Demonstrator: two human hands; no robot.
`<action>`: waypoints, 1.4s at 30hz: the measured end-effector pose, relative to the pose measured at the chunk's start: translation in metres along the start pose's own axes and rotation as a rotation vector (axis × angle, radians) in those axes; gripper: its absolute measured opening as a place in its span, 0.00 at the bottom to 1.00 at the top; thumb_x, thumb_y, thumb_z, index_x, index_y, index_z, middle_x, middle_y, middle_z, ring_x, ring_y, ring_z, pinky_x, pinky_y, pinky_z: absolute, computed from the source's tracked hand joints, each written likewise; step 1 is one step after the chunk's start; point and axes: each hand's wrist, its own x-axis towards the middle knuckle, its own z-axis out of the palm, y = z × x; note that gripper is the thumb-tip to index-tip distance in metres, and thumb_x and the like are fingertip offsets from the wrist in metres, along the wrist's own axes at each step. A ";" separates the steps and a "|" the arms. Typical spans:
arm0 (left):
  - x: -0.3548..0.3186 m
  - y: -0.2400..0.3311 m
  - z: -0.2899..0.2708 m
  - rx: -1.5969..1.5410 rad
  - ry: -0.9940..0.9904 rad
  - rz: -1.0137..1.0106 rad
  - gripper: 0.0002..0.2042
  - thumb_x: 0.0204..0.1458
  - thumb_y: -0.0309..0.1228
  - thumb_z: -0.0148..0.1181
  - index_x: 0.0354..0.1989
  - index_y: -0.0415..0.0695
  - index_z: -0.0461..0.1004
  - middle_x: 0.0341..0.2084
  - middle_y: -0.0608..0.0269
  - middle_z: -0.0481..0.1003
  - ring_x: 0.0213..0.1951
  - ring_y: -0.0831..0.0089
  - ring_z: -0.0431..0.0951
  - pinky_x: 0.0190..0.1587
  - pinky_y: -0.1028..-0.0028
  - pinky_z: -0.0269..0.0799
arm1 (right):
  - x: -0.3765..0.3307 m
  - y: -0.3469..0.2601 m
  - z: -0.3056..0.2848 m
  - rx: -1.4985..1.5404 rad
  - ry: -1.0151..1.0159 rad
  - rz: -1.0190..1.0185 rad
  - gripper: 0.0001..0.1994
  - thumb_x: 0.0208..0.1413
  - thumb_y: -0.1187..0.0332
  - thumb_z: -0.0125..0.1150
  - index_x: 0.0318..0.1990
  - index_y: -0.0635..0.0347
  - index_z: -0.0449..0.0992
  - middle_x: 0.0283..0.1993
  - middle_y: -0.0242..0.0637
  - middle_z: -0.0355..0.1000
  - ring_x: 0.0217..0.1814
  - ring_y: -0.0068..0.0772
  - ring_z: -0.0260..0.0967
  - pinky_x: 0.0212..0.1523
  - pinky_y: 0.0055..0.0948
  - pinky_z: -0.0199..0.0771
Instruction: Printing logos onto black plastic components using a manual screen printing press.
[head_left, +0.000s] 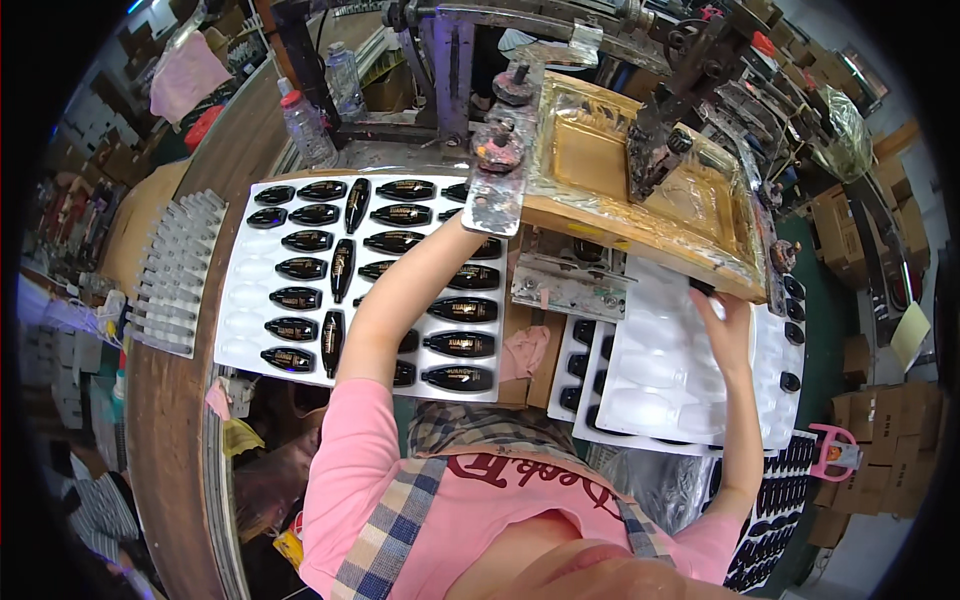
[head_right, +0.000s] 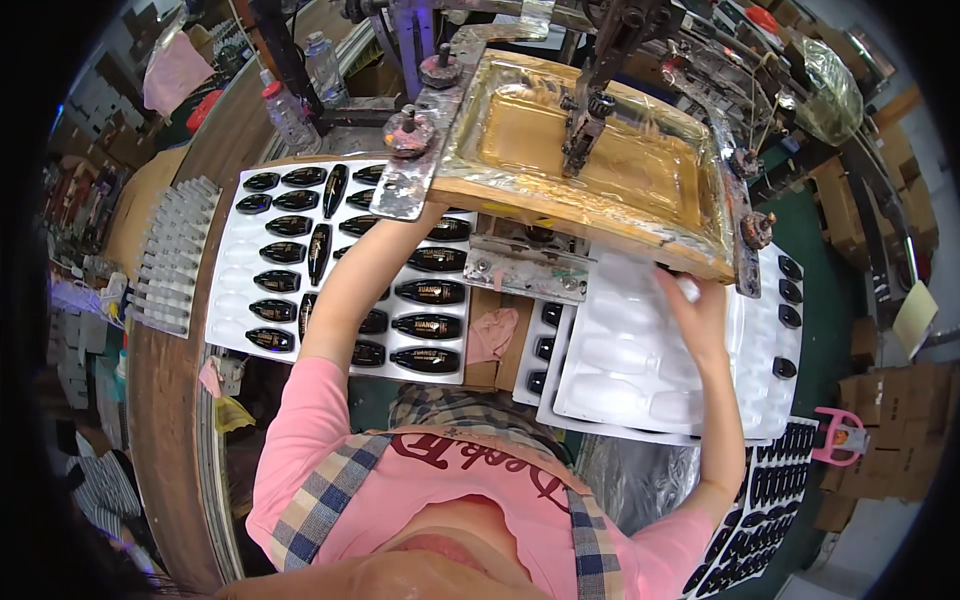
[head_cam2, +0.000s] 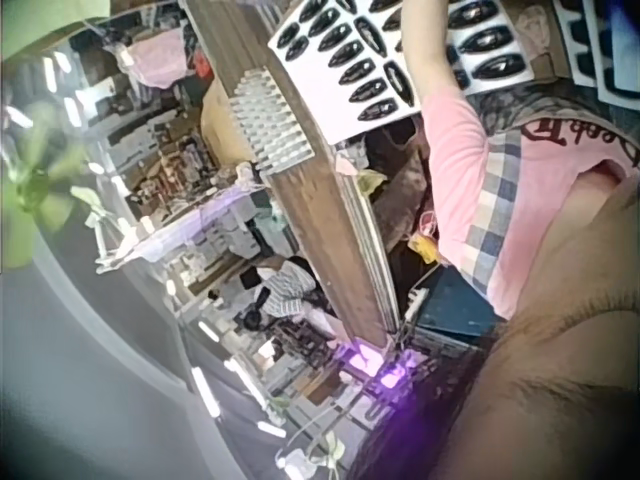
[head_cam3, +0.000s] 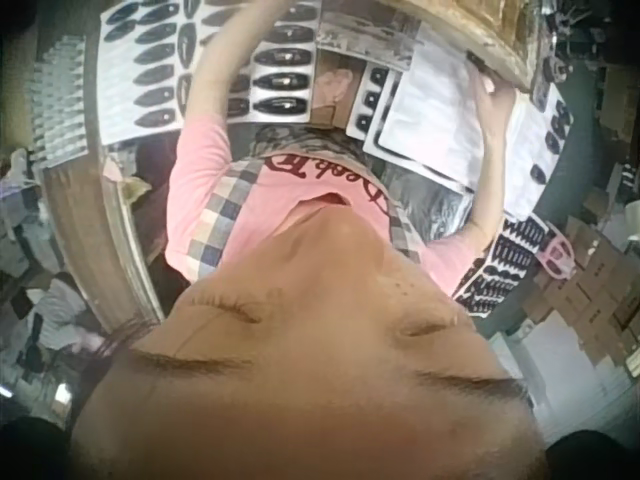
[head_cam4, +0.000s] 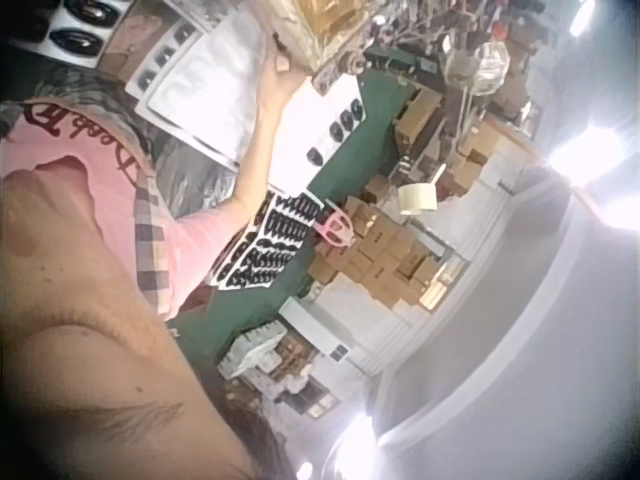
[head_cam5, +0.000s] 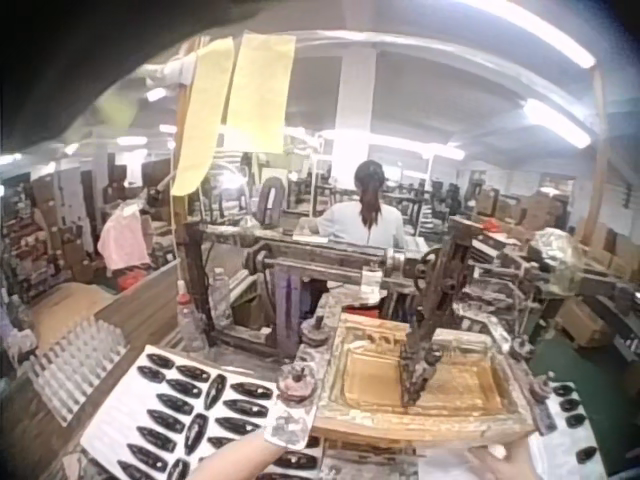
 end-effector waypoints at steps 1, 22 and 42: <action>0.005 0.003 0.001 -0.093 0.026 -0.056 0.13 0.48 0.30 0.53 0.42 0.41 0.67 0.37 0.62 0.70 0.41 0.73 0.68 0.43 0.74 0.64 | 0.008 -0.009 0.013 0.002 -0.067 -0.048 0.17 0.45 0.69 0.61 0.42 0.66 0.69 0.40 0.35 0.70 0.40 0.26 0.66 0.42 0.25 0.64; -0.211 -0.151 -0.350 0.415 0.989 -0.668 0.12 0.40 0.30 0.61 0.31 0.36 0.70 0.22 0.56 0.75 0.26 0.74 0.76 0.30 0.78 0.69 | -0.027 0.059 -0.092 -0.764 0.137 0.318 0.20 0.51 0.55 0.51 0.45 0.62 0.68 0.49 0.47 0.62 0.43 0.44 0.64 0.40 0.38 0.64; -0.123 -0.113 -0.179 0.732 0.119 -0.098 0.13 0.46 0.30 0.50 0.41 0.42 0.70 0.38 0.50 0.70 0.40 0.55 0.70 0.45 0.63 0.63 | -0.098 0.116 -0.164 -1.001 0.264 0.266 0.18 0.52 0.62 0.50 0.47 0.65 0.65 0.52 0.46 0.60 0.47 0.43 0.64 0.42 0.30 0.67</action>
